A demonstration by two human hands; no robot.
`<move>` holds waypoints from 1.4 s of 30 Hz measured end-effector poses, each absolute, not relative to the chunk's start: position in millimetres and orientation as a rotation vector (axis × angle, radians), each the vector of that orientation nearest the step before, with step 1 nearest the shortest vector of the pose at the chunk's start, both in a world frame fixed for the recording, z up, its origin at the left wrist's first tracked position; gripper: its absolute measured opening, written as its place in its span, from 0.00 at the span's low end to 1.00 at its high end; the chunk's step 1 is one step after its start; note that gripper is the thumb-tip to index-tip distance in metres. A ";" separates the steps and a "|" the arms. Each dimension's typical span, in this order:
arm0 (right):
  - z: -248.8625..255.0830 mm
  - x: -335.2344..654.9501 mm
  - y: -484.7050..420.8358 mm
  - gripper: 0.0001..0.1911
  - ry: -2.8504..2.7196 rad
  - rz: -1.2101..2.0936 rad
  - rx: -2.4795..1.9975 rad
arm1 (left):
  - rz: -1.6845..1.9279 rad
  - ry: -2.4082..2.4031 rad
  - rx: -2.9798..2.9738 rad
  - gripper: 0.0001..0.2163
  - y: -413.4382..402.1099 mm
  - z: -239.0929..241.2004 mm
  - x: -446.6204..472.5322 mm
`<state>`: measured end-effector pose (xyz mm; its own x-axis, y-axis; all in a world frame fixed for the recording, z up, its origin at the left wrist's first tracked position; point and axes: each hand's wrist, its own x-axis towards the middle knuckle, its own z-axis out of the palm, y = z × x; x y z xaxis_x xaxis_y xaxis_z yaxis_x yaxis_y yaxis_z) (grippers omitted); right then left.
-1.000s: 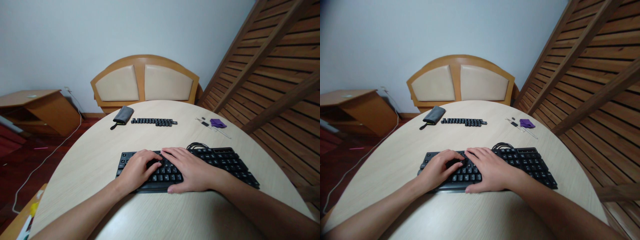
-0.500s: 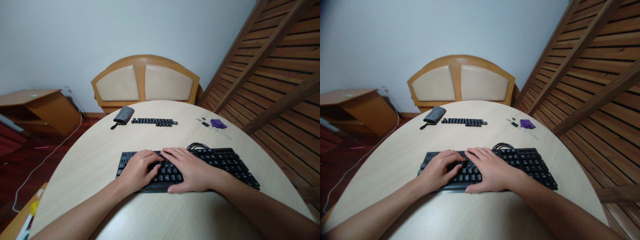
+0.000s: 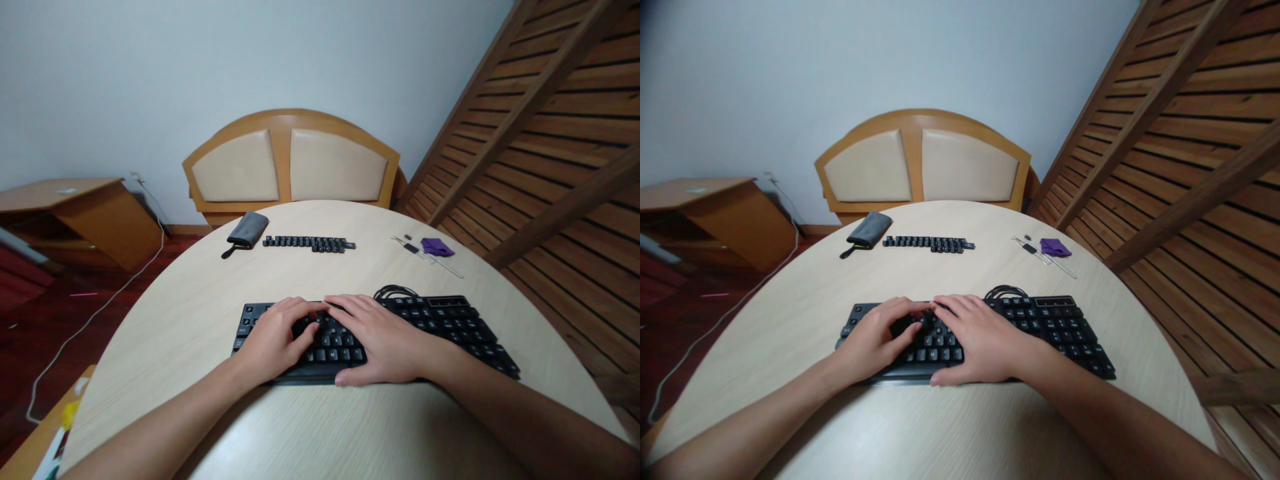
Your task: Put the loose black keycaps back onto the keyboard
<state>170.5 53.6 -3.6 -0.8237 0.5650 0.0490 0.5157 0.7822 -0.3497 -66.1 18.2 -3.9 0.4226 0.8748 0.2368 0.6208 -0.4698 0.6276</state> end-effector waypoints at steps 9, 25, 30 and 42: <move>-3.0 170.1 53.7 0.58 -2.832 0.501 -0.870 | 0.747 1.312 2.165 0.09 21.0 -6.4 -67.6; -3.1 170.2 54.1 0.57 -2.822 0.528 -0.861 | 0.694 1.195 2.385 0.11 18.5 -7.7 -68.0; -3.8 170.2 54.0 0.57 -2.816 0.527 -0.850 | 0.680 1.191 2.434 0.12 16.7 -7.5 -68.7; -5.2 170.5 54.0 0.57 -2.814 0.527 -0.852 | 0.675 1.250 2.369 0.05 16.2 -4.6 -65.9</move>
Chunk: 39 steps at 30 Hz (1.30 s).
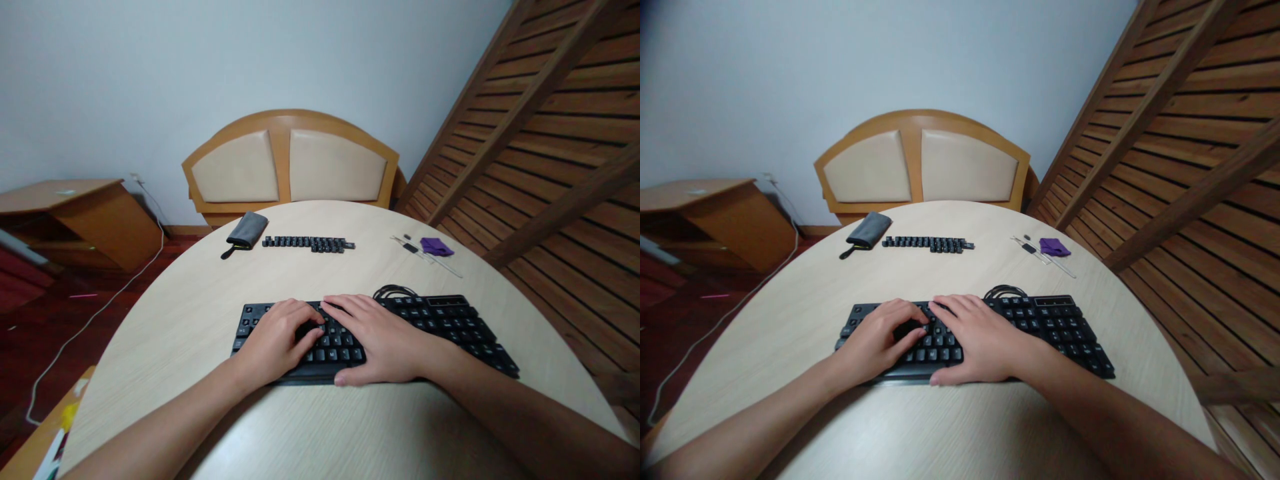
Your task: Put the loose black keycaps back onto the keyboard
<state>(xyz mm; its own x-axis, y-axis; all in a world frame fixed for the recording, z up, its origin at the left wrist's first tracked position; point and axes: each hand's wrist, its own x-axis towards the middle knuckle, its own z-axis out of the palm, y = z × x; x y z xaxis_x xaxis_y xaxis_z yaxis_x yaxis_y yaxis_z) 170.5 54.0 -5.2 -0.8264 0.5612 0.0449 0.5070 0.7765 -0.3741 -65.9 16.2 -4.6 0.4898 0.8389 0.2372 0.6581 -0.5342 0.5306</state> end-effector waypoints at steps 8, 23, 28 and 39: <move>-6.0 170.9 54.3 0.56 -2.807 0.518 -0.849 | 0.669 1.273 2.336 0.03 18.1 -3.8 -64.3; -3.7 169.5 53.7 0.55 -2.805 0.546 -0.854 | 0.574 1.332 2.324 0.02 22.8 2.7 -62.9; -4.7 169.6 54.0 0.55 -2.801 0.529 -0.848 | 0.574 1.300 2.298 0.01 26.4 3.0 -64.4; -6.2 170.0 54.1 0.56 -2.799 0.533 -0.845 | 0.553 1.319 2.323 0.01 25.5 6.2 -62.2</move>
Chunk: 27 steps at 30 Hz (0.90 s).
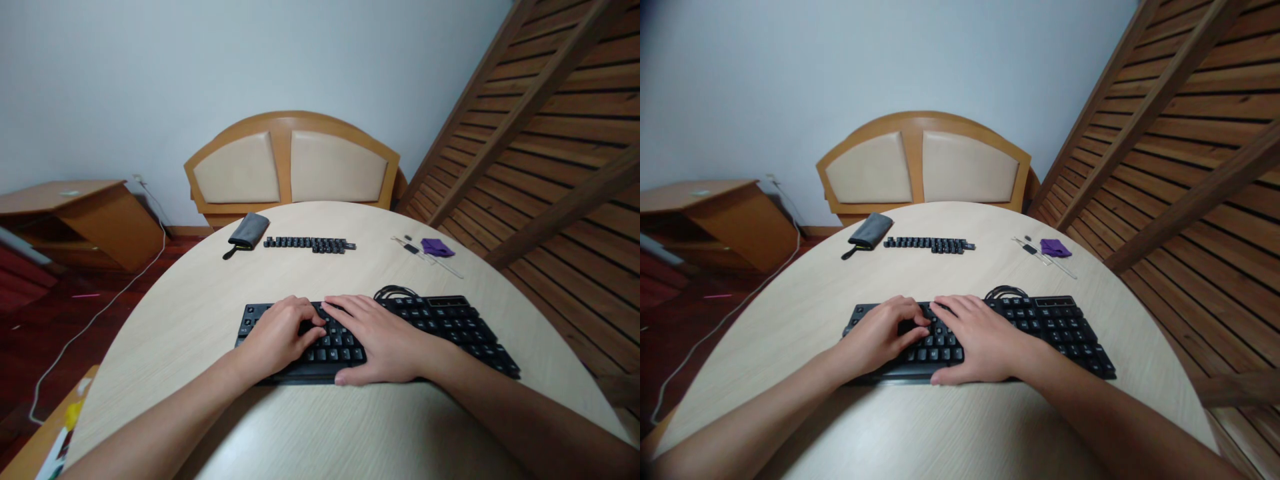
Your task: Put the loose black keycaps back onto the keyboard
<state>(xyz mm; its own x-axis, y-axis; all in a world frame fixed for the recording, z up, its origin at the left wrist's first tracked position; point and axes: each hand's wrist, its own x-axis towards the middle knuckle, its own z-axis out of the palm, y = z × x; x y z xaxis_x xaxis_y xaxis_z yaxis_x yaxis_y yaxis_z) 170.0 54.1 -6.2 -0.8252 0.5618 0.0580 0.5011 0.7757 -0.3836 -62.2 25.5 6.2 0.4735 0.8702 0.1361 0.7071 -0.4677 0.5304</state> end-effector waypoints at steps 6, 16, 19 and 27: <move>-3.7 169.6 53.5 0.57 -2.837 0.497 -0.874 | 0.528 1.289 2.277 0.01 30.6 4.6 -66.2; -1.0 168.3 52.5 0.57 -2.817 0.540 -0.870 | 0.532 1.315 2.351 0.02 26.3 2.6 -64.4; 4.8 172.9 53.9 0.56 -2.833 0.573 -0.870 | 0.512 1.286 2.354 0.04 28.3 3.4 -67.9; 10.6 188.5 64.0 0.57 -2.875 0.566 -0.828 | 0.293 1.356 2.255 0.06 33.8 17.1 -94.2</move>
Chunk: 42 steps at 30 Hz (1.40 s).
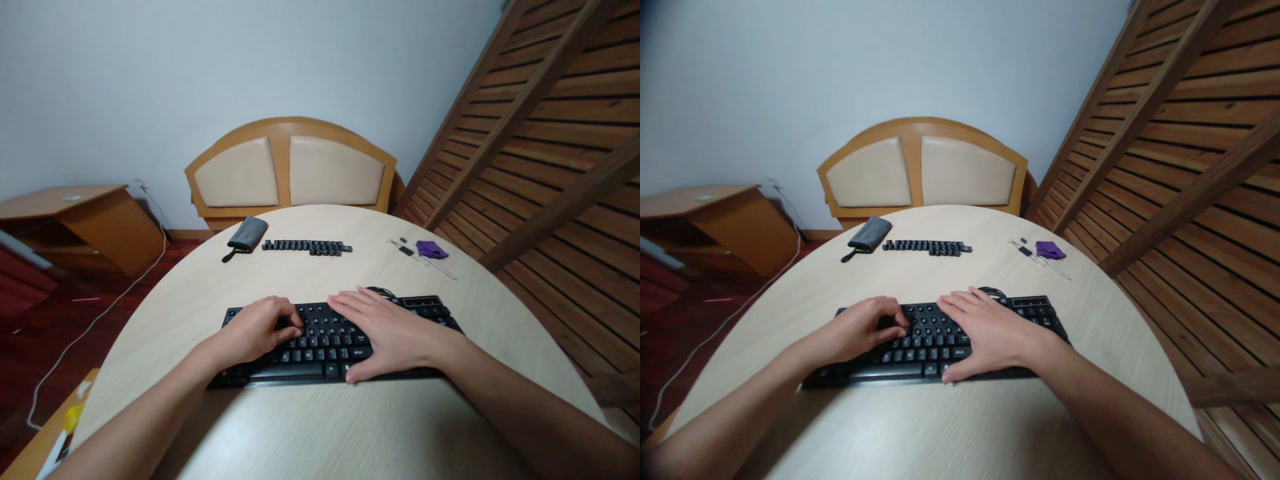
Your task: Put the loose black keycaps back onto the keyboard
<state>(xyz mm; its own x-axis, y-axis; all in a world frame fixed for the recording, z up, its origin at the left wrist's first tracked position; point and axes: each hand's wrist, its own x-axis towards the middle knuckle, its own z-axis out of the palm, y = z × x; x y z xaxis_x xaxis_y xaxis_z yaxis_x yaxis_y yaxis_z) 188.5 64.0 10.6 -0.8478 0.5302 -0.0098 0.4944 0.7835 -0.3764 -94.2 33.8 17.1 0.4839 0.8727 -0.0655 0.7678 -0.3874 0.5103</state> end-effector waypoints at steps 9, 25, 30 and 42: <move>5.9 179.9 61.1 0.56 -2.843 0.528 -0.881 | 0.326 1.644 2.412 0.11 85.4 24.6 -83.8; 5.5 178.7 60.5 0.54 -2.819 0.535 -0.857 | 0.181 2.014 2.511 0.16 179.4 -6.9 -54.5; 6.5 179.0 60.3 0.55 -2.815 0.551 -0.859 | 0.203 2.040 2.488 0.13 175.4 -6.7 -55.3; 3.4 179.7 62.6 0.57 -2.838 0.550 -0.877 | 0.611 1.733 2.365 0.08 66.9 3.6 -68.1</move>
<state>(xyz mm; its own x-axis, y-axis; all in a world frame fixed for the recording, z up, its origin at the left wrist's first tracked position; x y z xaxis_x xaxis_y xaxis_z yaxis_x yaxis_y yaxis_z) 179.7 62.6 3.4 -0.8249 0.5652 0.0077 0.5214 0.7661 -0.3758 -68.1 66.9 3.6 0.2510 0.9387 0.2364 0.8792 -0.3233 0.3500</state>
